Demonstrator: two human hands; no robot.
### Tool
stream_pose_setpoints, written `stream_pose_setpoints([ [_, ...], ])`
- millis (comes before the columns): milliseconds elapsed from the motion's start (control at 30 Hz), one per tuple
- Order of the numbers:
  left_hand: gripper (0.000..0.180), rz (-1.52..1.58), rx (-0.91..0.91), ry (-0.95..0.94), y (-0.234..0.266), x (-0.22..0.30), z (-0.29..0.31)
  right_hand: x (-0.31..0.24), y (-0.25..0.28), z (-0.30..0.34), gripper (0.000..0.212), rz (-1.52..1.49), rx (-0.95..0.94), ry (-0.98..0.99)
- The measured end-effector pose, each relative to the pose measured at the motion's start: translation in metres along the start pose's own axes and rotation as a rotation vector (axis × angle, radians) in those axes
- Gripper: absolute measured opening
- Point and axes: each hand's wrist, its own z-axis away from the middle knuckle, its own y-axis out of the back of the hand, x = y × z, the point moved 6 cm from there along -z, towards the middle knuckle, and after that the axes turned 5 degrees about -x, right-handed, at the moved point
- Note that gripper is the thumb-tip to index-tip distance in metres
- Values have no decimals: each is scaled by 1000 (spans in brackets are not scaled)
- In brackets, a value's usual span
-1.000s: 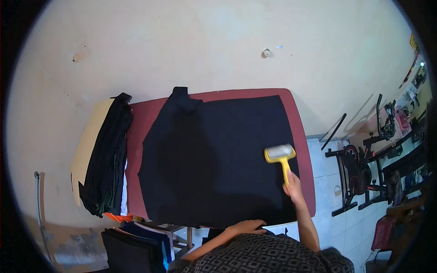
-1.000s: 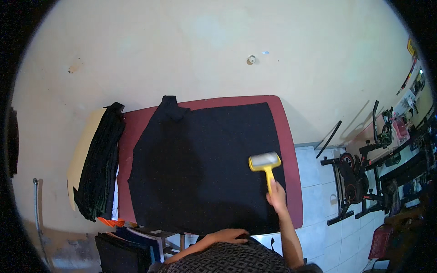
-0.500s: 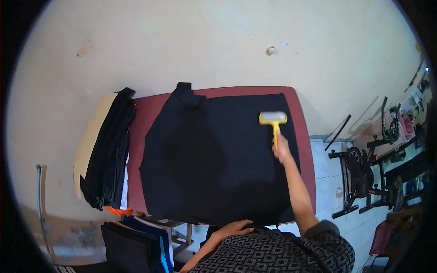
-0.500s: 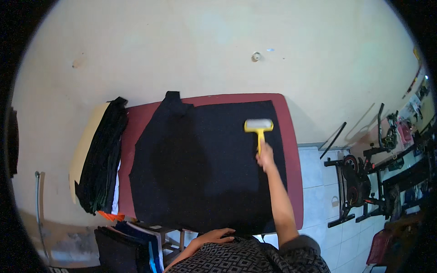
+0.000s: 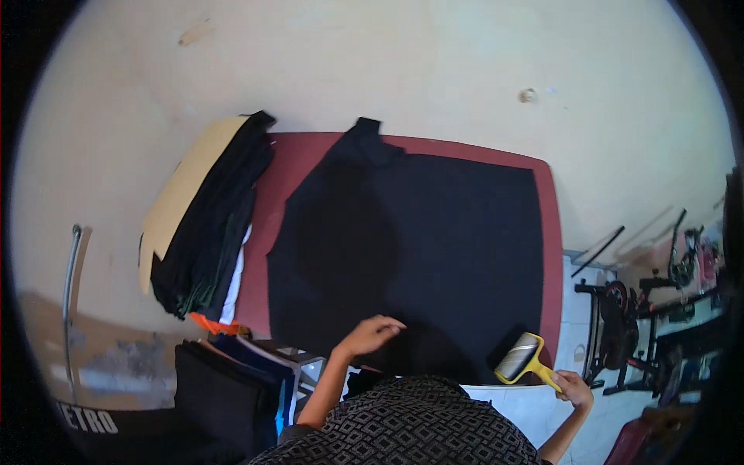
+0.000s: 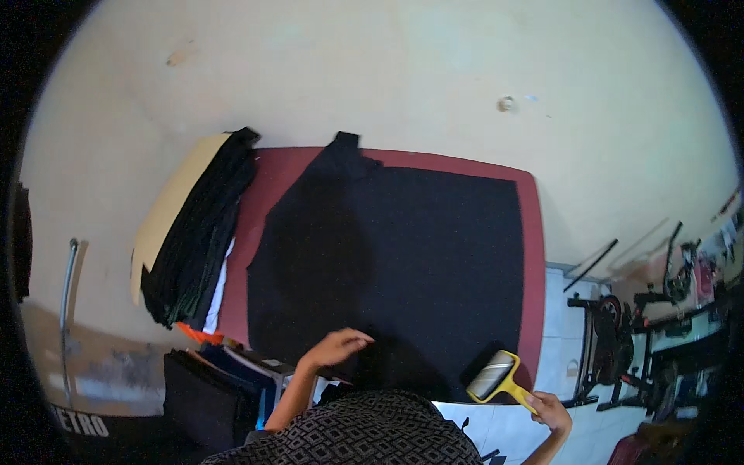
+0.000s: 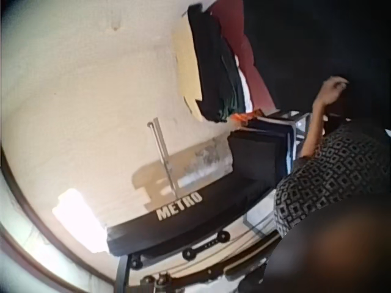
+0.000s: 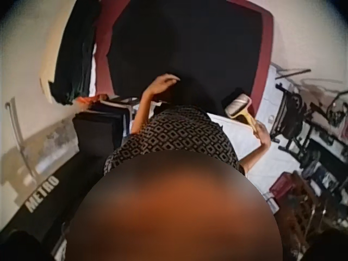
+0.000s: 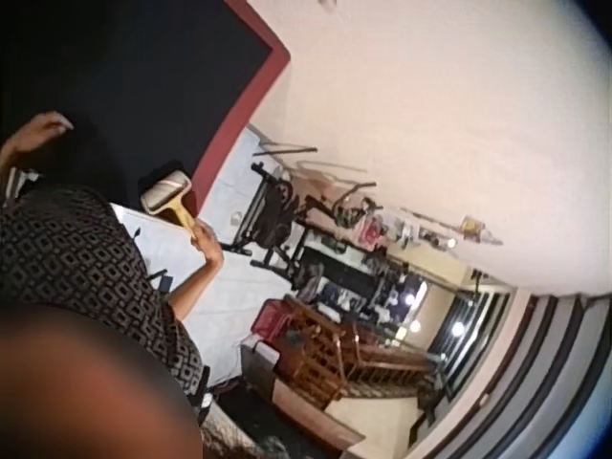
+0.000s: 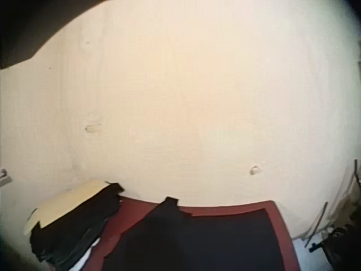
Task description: Clean black shirts using a lint roller and fold them neatly using a folding template.
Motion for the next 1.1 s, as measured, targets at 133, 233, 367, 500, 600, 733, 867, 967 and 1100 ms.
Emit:
stream_pose_setpoints([
  [133,19,-17,653,23,86,-44,81,-89,-94,-102,36,335,-355,166],
  [233,19,13,942,86,118,-78,147,-157,-223,-177,41,533,-527,280],
  [367,21,242,1247,54,132,-125,213,-228,-391,-223,48,677,-533,485],
  [500,18,465,1283,122,142,-153,231,-257,-456,-250,52,674,-496,512],
  [600,20,247,1288,218,156,-159,234,-242,-432,-250,43,522,-687,306],
  [733,21,-125,1197,147,181,-163,200,-198,-297,-203,39,458,-593,81],
  [867,29,-391,1096,184,203,-154,157,-114,-150,-110,47,345,-217,-82],
  [967,33,-433,1084,220,208,-158,145,-44,-96,-58,48,237,15,-240],
  [1100,33,-491,1103,268,212,-156,141,-77,-132,-71,46,202,65,-95],
])
